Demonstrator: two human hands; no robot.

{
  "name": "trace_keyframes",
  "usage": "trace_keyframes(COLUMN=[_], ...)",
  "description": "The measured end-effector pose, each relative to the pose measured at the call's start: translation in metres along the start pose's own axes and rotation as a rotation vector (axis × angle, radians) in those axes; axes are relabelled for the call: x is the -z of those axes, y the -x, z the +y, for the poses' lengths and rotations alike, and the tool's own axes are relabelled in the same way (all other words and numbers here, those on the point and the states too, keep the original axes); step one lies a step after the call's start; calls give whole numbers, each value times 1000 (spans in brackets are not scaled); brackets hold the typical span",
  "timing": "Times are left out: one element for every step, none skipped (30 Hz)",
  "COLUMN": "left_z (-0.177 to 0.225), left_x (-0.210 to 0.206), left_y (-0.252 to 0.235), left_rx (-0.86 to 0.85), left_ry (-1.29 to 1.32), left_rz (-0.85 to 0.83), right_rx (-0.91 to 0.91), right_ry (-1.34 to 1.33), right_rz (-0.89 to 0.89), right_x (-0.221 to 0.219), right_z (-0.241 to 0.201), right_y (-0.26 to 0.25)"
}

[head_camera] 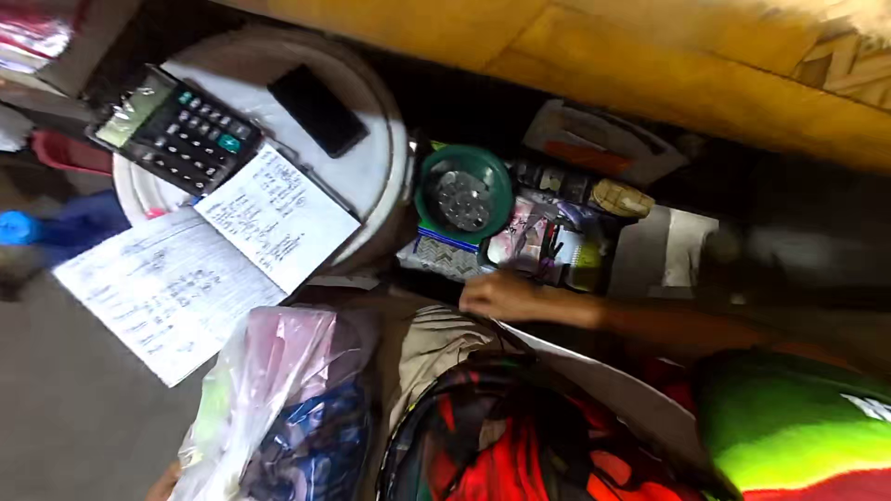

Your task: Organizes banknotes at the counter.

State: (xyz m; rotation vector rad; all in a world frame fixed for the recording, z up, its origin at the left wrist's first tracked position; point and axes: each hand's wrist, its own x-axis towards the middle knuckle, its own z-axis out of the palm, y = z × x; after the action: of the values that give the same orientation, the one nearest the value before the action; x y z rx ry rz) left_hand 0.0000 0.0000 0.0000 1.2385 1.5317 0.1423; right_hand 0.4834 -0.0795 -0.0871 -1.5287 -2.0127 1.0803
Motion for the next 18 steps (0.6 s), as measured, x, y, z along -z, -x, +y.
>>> trace_keyframes(left_z=[17, 19, 3, -12, -7, 19, 54, 73, 70, 39, -11, -49, -65, -66, -61, -62, -60, -48], left_x=[-12, -12, -7, -7, -16, -35, -59, -74, -74, -58, -26, -1, 10, 11, 10, 12, 13, 8], left_y=[-3, -8, -9, -1, 9, 23, 38, 45, 45, 37, 23, 10, 4, 3, 7, 8, 5, 3], left_rx=[208, 317, 287, 179, 136, 172, 239, 277, 265, 167, 1, -90, -78, -40, -32, -81, -125, -95], left_ry=[-102, -177, -229, -298, -361, -443, -556, -623, -629, -573, -498, -432, -410, -411, -410, -373, -303, -185], left_rz=[140, 187, 204, 235, 266, 305, 360, 382, 385, 376, 291, 236, 221, 238, 261, 274, 273, 307], right_rx=[-59, -143, -270, -415, -536, -619, -665, -687, -702, -712, -725, -738, -753, -775, -801, -820, -828, -818], right_ry=[56, 97, 107, 90, 65, 57, 55, 54, 41, 32, 20, 14, 20, 49, 76, 90, 92, 75], right_rz=[216, 407, 550, 638, 681, 678, 663, 639, 598, 560, 523, 491, 461, 426, 386, 361, 348, 345], right_x=[3, 9, 19, 29, 39, 46, 49, 51, 53, 54, 55, 56, 56, 56, 56, 57, 58, 60], right_z=[28, 55, 77, 96, 113, 127, 139, 147, 151, 154, 155, 156, 158, 159, 157, 154, 152, 148], right_y=[-1, -2, -2, -2, -1, 1, 2, 3, 2, 1, -1, -3, -5, -6, -8, -9, -9, -7])
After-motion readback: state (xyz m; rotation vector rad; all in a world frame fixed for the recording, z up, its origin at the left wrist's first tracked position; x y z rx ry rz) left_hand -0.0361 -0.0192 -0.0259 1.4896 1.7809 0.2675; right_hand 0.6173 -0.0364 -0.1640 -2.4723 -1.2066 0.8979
